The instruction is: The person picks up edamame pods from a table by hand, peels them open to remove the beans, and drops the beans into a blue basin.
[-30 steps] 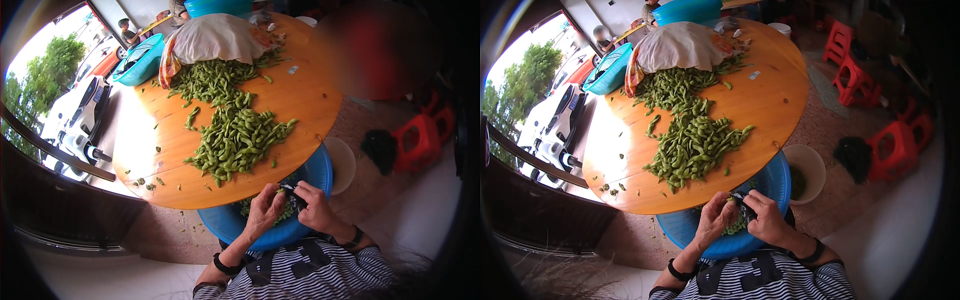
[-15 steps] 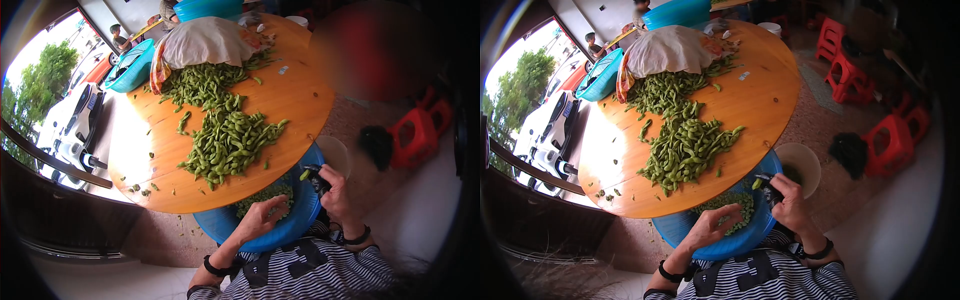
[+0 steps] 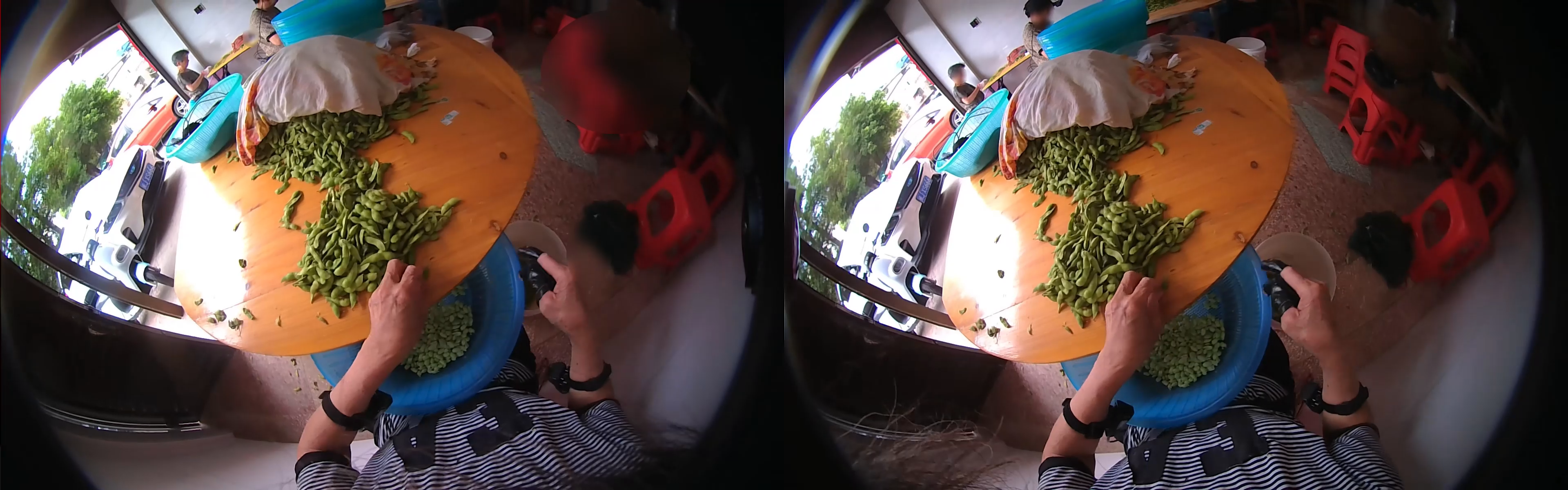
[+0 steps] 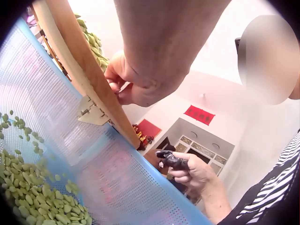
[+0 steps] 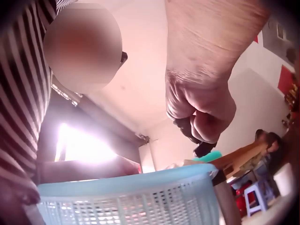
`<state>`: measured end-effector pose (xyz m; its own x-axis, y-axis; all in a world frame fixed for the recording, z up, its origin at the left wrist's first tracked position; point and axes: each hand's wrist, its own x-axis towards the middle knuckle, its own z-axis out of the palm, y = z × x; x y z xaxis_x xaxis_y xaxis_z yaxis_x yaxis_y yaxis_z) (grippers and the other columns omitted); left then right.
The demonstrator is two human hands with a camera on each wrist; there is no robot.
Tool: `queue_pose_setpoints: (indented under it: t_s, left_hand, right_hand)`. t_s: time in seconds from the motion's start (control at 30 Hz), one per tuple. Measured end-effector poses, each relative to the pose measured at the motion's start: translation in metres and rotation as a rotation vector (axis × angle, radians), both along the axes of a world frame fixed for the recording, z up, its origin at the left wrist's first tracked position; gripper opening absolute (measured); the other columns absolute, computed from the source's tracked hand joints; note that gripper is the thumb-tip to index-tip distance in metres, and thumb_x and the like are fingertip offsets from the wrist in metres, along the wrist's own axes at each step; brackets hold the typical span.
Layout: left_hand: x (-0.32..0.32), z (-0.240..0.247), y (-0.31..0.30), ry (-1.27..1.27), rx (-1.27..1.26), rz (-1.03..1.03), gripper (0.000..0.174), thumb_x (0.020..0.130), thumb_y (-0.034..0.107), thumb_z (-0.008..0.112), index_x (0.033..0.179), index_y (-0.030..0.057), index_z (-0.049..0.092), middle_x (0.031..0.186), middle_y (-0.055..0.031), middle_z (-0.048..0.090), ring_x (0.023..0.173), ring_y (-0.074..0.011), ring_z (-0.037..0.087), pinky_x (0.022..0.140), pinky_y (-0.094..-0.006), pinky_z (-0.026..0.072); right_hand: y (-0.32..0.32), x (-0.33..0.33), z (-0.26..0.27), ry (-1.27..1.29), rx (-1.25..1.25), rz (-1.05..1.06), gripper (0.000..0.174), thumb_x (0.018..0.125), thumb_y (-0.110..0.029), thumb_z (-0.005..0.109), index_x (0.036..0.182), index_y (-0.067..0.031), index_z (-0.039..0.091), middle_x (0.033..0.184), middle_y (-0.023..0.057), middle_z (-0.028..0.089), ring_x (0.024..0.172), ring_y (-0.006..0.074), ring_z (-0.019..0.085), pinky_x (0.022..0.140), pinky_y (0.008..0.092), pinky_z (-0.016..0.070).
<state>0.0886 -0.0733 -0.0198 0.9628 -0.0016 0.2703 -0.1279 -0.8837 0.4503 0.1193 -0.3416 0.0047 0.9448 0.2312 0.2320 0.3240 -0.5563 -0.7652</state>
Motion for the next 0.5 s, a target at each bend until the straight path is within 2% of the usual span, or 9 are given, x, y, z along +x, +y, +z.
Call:
queue_pose_setpoints:
  t_s: [0.07,0.13,0.17,0.3,0.4,0.43,0.47,0.5]
  left_hand:
    - [-0.003,0.002,-0.003,-0.148,-0.085,0.022,0.010,0.085,0.005,0.060,0.095,0.0049,0.062,0.090,-0.0130,0.056,0.078,-0.0334,0.061,0.065,-0.0427,0.0500]
    - [-0.003,0.007,-0.005,-0.146,-0.104,0.038,0.011,0.085,0.007,0.061,0.096,0.0052,0.062,0.090,-0.0123,0.056,0.079,-0.0329,0.061,0.065,-0.0424,0.0500]
    - [-0.002,0.008,-0.005,-0.146,-0.125,0.057,0.012,0.084,0.008,0.062,0.096,0.0056,0.063,0.090,-0.0117,0.055,0.079,-0.0324,0.061,0.066,-0.0421,0.0500]
    - [0.004,0.004,-0.008,-0.059,-0.022,0.088,0.018,0.085,0.015,0.062,0.101,0.0079,0.064,0.090,-0.0108,0.055,0.079,-0.0318,0.061,0.066,-0.0420,0.0502]
    - [0.008,-0.002,-0.009,-0.089,-0.012,0.071,0.014,0.084,0.014,0.062,0.097,0.0097,0.065,0.092,-0.0094,0.055,0.081,-0.0311,0.061,0.068,-0.0415,0.0509]
    - [0.009,-0.008,-0.006,-0.127,-0.027,0.005,0.012,0.084,0.014,0.062,0.095,0.0092,0.066,0.091,-0.0091,0.055,0.081,-0.0310,0.060,0.068,-0.0416,0.0510]
    - [0.009,-0.013,-0.004,-0.166,-0.043,-0.064,0.011,0.085,0.013,0.062,0.093,0.0087,0.066,0.090,-0.0089,0.055,0.081,-0.0310,0.060,0.069,-0.0417,0.0511]
    - [0.003,-0.001,-0.010,-0.176,-0.145,-0.050,0.008,0.082,0.009,0.065,0.091,0.0067,0.066,0.086,-0.0080,0.058,0.077,-0.0279,0.061,0.067,-0.0379,0.0515]
  right_hand:
    - [0.015,-0.001,-0.003,0.178,0.204,0.235,0.035,0.062,0.003,0.041,0.094,0.0073,0.054,0.076,0.0180,0.052,0.065,0.0313,0.051,0.066,0.0324,0.0459]
    - [0.032,-0.001,-0.008,0.077,0.283,0.339,0.033,0.061,0.000,0.042,0.092,0.0081,0.052,0.074,0.0164,0.044,0.062,0.0277,0.040,0.061,0.0298,0.0414]
    - [0.037,-0.001,-0.015,0.049,0.260,0.340,0.032,0.061,-0.002,0.043,0.091,0.0083,0.050,0.075,0.0161,0.040,0.062,0.0273,0.038,0.059,0.0316,0.0402]
    - [0.052,-0.003,-0.019,0.076,0.270,0.344,0.029,0.060,-0.003,0.044,0.087,0.0078,0.048,0.073,0.0161,0.036,0.062,0.0258,0.034,0.058,0.0322,0.0389]
    - [0.051,-0.007,-0.010,0.143,0.253,0.361,0.028,0.060,-0.003,0.043,0.085,0.0076,0.048,0.072,0.0159,0.035,0.062,0.0254,0.033,0.057,0.0318,0.0380]
    - [0.047,-0.006,-0.014,0.149,0.226,0.367,0.027,0.058,-0.001,0.041,0.083,0.0076,0.047,0.072,0.0158,0.035,0.062,0.0253,0.033,0.058,0.0301,0.0376]
    - [0.048,-0.006,-0.019,0.155,0.226,0.333,0.028,0.057,0.000,0.040,0.083,0.0077,0.048,0.071,0.0135,0.036,0.063,0.0202,0.035,0.058,0.0270,0.0366]
    - [0.049,-0.007,-0.019,0.210,0.275,0.333,0.030,0.058,0.000,0.040,0.085,0.0080,0.050,0.072,0.0107,0.040,0.065,0.0171,0.037,0.059,0.0254,0.0367]
